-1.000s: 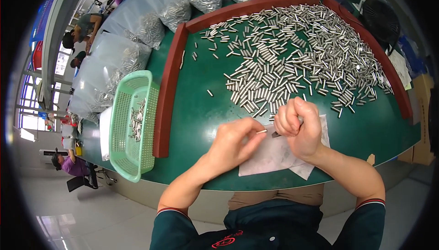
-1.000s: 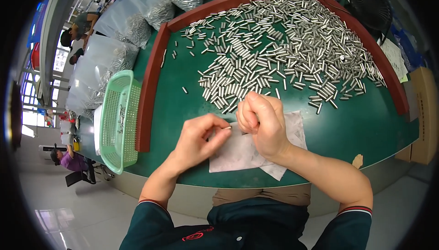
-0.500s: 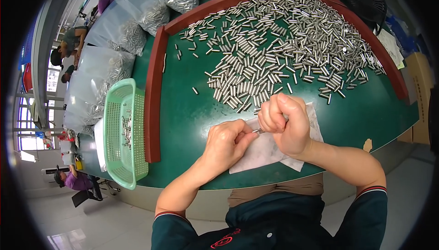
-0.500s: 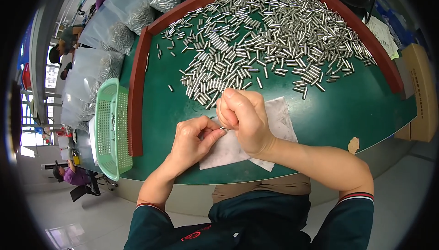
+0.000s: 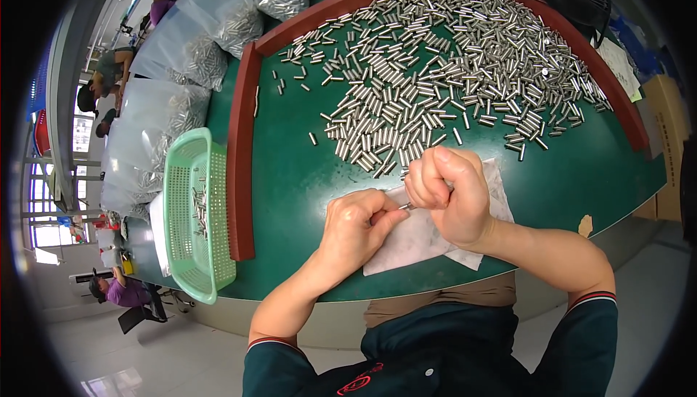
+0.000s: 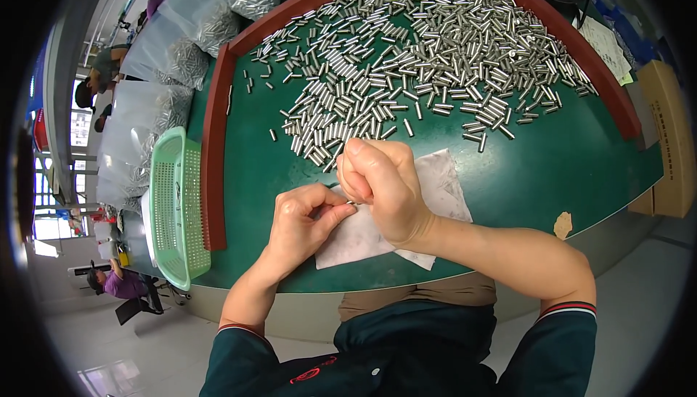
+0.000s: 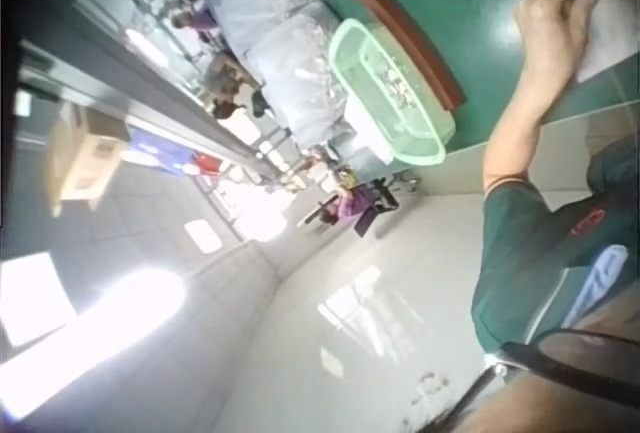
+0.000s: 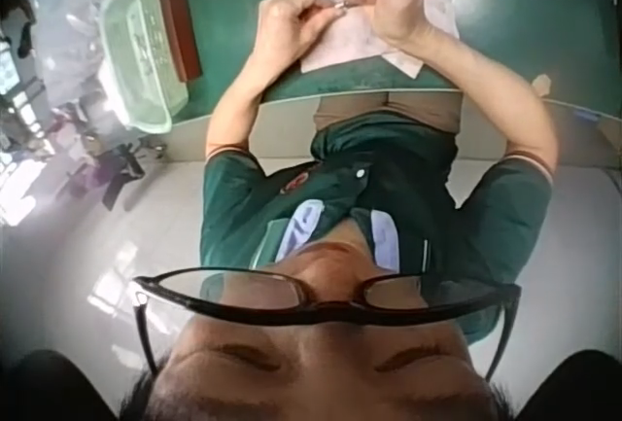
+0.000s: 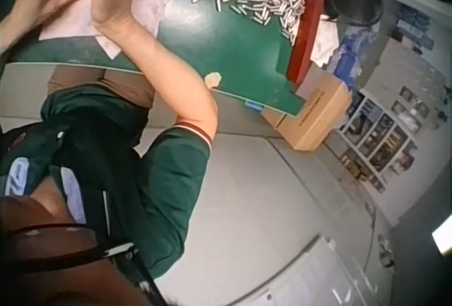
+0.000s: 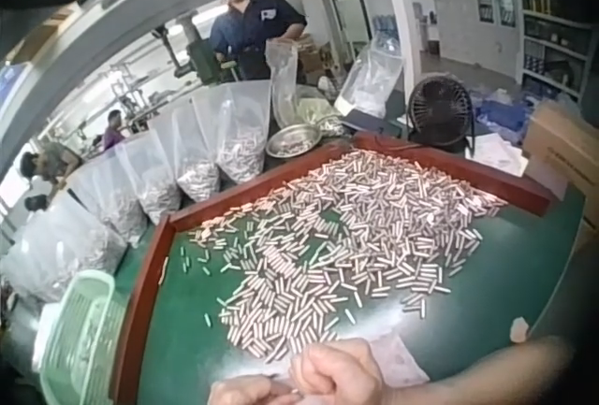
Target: Assembling small metal hardware components at a workbench.
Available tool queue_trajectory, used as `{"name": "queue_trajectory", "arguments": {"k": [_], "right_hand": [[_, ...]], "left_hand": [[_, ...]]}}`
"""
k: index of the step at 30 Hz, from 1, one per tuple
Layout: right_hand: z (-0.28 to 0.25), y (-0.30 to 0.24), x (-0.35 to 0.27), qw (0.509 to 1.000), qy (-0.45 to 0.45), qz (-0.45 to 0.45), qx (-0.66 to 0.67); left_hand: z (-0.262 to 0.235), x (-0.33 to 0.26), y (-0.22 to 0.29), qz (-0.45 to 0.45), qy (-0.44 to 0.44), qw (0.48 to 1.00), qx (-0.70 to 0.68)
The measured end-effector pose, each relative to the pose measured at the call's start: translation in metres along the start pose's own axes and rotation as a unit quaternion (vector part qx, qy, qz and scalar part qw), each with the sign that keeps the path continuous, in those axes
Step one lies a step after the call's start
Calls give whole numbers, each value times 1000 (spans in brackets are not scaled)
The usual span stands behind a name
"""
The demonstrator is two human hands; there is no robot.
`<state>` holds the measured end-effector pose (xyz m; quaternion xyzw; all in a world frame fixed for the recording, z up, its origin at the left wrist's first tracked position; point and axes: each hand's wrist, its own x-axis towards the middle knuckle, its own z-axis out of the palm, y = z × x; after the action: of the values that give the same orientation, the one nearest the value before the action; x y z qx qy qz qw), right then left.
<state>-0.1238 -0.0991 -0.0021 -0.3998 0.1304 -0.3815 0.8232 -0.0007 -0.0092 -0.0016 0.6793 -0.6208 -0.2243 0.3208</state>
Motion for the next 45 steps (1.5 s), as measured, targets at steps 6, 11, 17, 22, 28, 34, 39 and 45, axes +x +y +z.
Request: {"name": "queue_trajectory", "arguments": {"k": [6,11,17,22,28,34,39,45], "right_hand": [[0,0,0,1000,-3,4,2],[0,2,-1,1000,-4,5,2],[7,6,-4,997,-17,-18,-73],[3,4,-6,999,-35,0,-7],[0,4,-5,999,-24,18,12],[6,1,-2,1000,-19,23,8],[4,0,-1,999,-16,29,12],[4,0,-2,999,-14,35,14]], "left_hand": [[1,0,-1,3,2,1000,-2],[1,1,1,-12,-1,1000,-9],[-4,3,2,-22,-2,1000,-13],[-21,3,-27,-110,-26,933,-341],[-66,23,-49,-185,142,777,-585],[-69,26,-73,-20,215,971,106],[-65,28,-75,-15,146,977,154],[-63,21,-66,-158,60,825,-540]]}}
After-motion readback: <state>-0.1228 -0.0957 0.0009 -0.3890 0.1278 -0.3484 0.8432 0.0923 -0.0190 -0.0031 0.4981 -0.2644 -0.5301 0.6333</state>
